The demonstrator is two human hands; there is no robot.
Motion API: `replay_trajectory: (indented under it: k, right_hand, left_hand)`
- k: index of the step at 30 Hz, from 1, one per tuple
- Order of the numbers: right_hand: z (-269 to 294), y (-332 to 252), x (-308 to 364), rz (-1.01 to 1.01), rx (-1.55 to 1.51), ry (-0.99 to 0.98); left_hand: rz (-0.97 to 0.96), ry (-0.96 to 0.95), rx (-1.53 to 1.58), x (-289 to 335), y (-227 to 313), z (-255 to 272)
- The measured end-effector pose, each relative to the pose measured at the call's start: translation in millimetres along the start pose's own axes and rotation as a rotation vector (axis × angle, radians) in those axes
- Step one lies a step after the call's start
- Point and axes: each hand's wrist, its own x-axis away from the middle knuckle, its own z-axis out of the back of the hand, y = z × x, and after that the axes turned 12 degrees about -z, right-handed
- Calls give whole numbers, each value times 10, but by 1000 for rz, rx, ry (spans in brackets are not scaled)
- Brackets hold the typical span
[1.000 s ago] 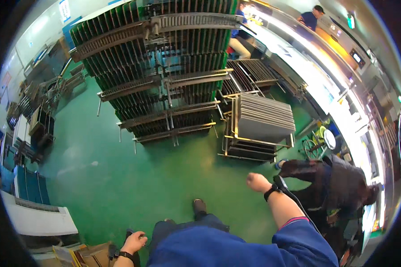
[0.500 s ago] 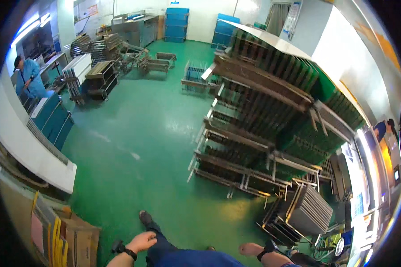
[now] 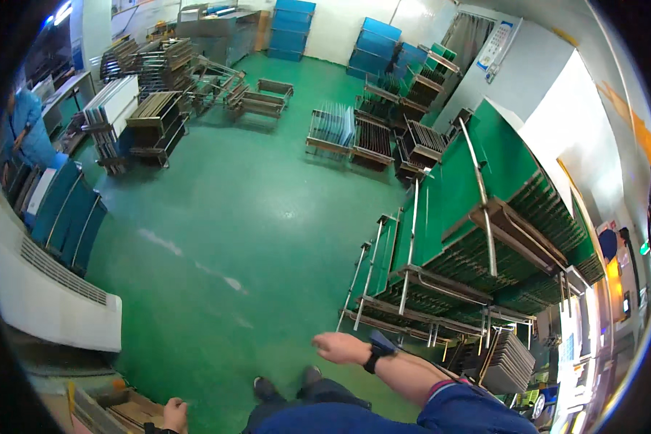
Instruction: Moving metal grids from storage racks to machine stations on a factory floor.
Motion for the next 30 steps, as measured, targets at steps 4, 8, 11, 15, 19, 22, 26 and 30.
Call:
replay_trajectory:
  k: [4, 8, 11, 15, 19, 22, 26, 30]
  right_hand:
    - [584, -333, -968, 66, 70, -39]
    - [1009, -190, -1906, -21, 104, -105]
    - [1381, -3, -2591, -8, 202, -189]
    - [2175, 53, -3227, -28, 252, -176]
    - [2721, 156, -3737, -115, 108, 20]
    - [2908, 477, -4003, -201, 38, 105]
    - [2860, 836, -3818, -424, -62, 120]
    - [2587, 900, -3496, -697, -297, 109]
  left_hand:
    - [-45, -14, 37, -336, 1017, 17]
    - [-221, -118, -83, -767, 1965, 31]
    - [-182, -37, -27, -1068, 2550, 107]
    - [-247, 16, 76, -1573, 2787, 326]
    - [-34, -160, -26, -2293, 2775, 734]
    - [24, -378, -158, -3196, 2612, 1241]
    - [-58, -352, -407, -4699, 3269, 2108]
    - [-476, 30, -523, -5835, 4999, 2917]
